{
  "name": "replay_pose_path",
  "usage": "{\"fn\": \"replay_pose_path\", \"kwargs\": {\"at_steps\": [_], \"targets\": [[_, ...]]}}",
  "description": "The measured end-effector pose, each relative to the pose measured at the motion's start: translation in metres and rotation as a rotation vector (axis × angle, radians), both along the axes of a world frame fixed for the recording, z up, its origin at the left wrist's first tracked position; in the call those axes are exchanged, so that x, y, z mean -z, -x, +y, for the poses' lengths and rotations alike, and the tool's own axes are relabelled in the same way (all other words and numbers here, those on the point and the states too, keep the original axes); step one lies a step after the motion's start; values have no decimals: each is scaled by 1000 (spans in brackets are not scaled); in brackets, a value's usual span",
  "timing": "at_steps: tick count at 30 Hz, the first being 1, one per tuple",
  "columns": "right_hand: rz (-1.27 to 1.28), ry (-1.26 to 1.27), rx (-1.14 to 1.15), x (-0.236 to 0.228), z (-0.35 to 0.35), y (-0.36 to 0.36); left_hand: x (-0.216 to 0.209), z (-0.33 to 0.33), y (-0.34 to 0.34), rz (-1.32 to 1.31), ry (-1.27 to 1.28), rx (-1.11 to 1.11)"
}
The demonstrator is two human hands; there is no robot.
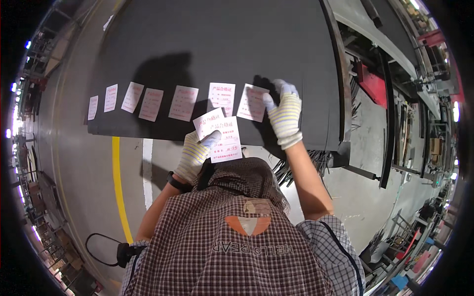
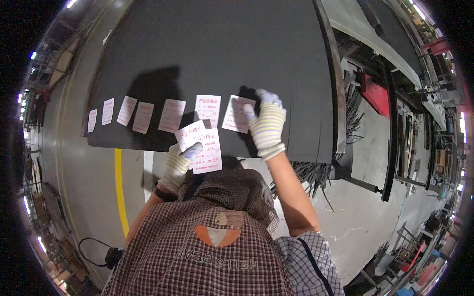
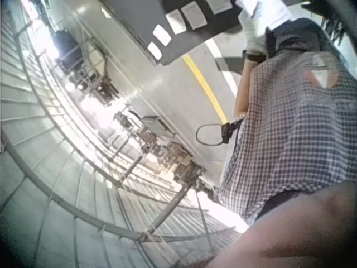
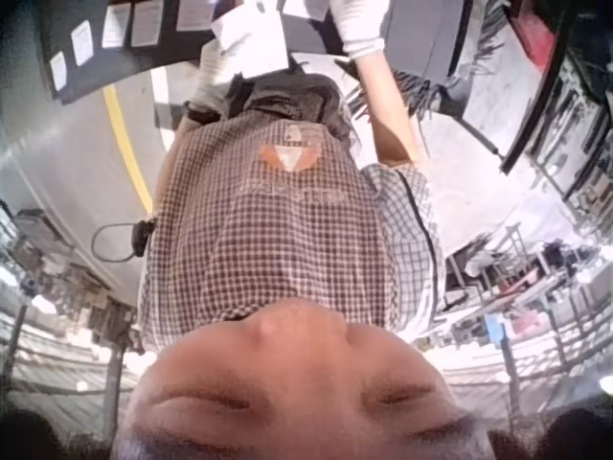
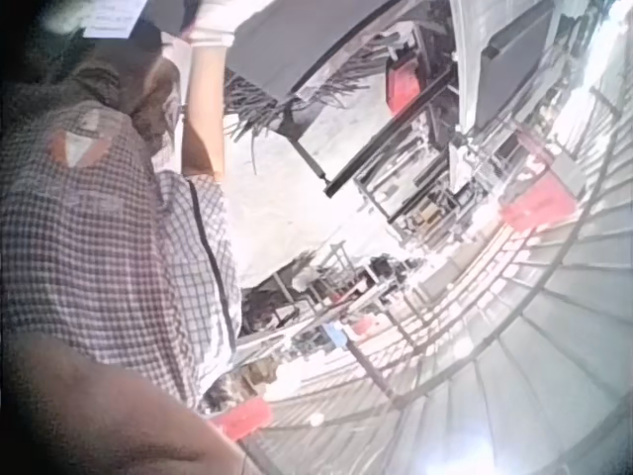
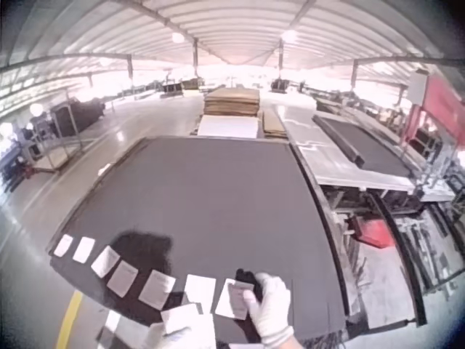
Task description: The recorder is inspecting and applying labels to stacks of black sheets in an industrial environment.
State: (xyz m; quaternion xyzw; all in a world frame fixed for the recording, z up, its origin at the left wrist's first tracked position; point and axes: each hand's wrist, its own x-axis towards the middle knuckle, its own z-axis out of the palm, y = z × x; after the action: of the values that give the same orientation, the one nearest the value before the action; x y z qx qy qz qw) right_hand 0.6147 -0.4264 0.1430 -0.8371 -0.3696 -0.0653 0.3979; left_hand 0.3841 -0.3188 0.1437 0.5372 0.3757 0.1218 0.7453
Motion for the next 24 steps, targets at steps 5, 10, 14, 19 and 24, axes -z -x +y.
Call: {"fn": "replay_pose_path", "kwargs": {"at_steps": [5, 10, 14, 19, 24], "targets": [[601, 68, -356, 13, -36, 40, -3, -16, -29, -23, -96, 145], [554, -165, -25, 16, -45, -16, 3, -20, -48, 41, 36, 100], [-89, 50, 191, 17, -46, -50, -4, -28, -65, 14, 53, 175], [682, -68, -151, -16, -65, 15, -10, -35, -73, -91, 91, 358], [773, -230, 68, -12, -84, -6, -26, -40, -79, 45, 10, 554]]}}
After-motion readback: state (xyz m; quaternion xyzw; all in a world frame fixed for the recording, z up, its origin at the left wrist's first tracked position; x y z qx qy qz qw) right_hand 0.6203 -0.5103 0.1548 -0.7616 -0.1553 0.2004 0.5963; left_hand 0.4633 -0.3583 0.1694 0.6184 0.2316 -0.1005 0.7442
